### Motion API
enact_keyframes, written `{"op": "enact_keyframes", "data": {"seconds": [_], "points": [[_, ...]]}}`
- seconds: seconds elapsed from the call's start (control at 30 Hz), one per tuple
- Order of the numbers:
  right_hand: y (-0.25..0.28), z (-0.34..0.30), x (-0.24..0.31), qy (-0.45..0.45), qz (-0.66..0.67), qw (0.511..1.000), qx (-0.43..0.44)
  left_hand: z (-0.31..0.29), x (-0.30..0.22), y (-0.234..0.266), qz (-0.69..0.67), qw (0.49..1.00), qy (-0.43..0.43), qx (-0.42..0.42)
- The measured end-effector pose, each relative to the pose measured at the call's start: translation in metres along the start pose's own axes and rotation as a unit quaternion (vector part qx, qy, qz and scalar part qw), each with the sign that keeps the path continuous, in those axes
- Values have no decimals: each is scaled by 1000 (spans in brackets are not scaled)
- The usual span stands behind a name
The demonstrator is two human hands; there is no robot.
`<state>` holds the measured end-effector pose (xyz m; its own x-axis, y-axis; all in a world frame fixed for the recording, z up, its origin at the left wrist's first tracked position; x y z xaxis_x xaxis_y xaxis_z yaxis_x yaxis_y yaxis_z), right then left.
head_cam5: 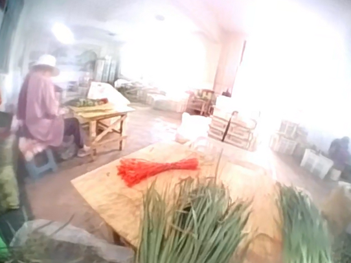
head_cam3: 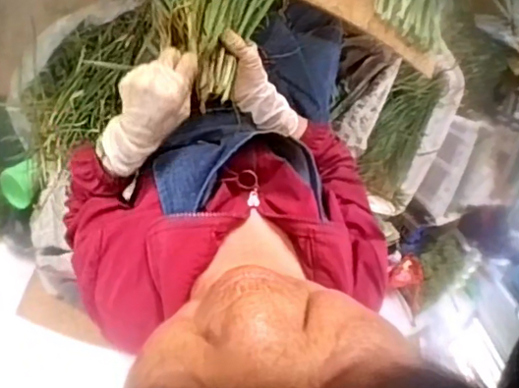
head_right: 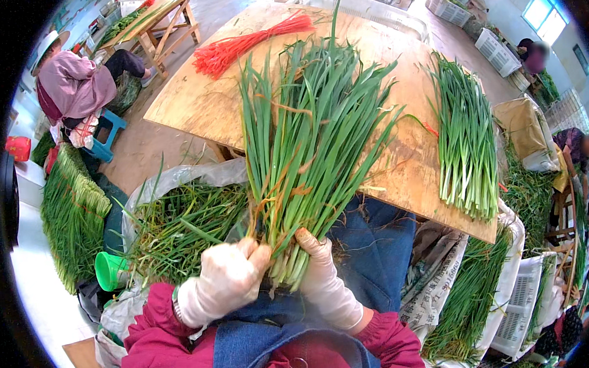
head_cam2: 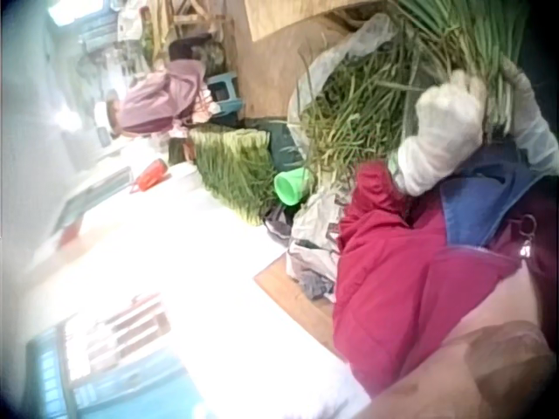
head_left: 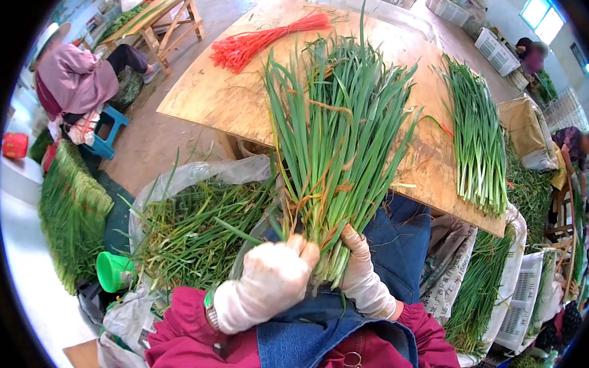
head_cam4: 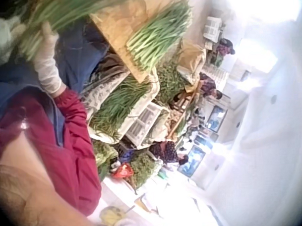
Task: The person cleans and bundles green onions by hand, removing outer layers and securing the bundles with red ties before placing them into a white plastic crate.
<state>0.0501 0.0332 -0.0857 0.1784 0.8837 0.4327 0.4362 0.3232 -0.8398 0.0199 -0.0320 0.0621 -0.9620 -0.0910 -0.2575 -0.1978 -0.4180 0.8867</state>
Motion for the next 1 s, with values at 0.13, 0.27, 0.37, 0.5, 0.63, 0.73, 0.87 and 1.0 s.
{"op": "enact_keyframes", "data": {"seconds": [0.13, 0.27, 0.37, 0.5, 0.63, 0.73, 0.87, 1.0], "points": [[7, 0, -6, -37, -11, 999, 4, -18, -3, -6, 12, 998, 29, 48], [3, 0, -8, -32, 5, 999, -9, -18, -10, -1, -30, 999, -1, 37], [7, 1, -6, -36, 5, 999, -33, -21, -17, -1, -54, 996, -16, 73], [-12, -3, -1, -49, -11, 998, -49, -35, -21, 5, -150, 982, -37, 105], [-14, -3, 6, -25, -38, 999, -17, -60, -2, 33, -285, 954, -62, 71], [-14, 0, 5, -23, 13, 999, -38, -86, 26, 71, -340, 940, 3, 29], [-16, -2, 12, -39, 15, 999, 19, -167, 95, 142, -361, 889, 193, -205], [-14, 1, 12, -27, 4, 999, 30, -229, 164, 134, -251, 800, 539, -82]]}}
Point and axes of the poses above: each hand's wrist, its own z-axis towards the middle knuckle, its own y-axis out of the back of the hand, x = y × z, the point moved 10 cm from there along z, towards the middle knuckle, and after that the axes turned 4 degrees about -y, right-handed, at the moved point
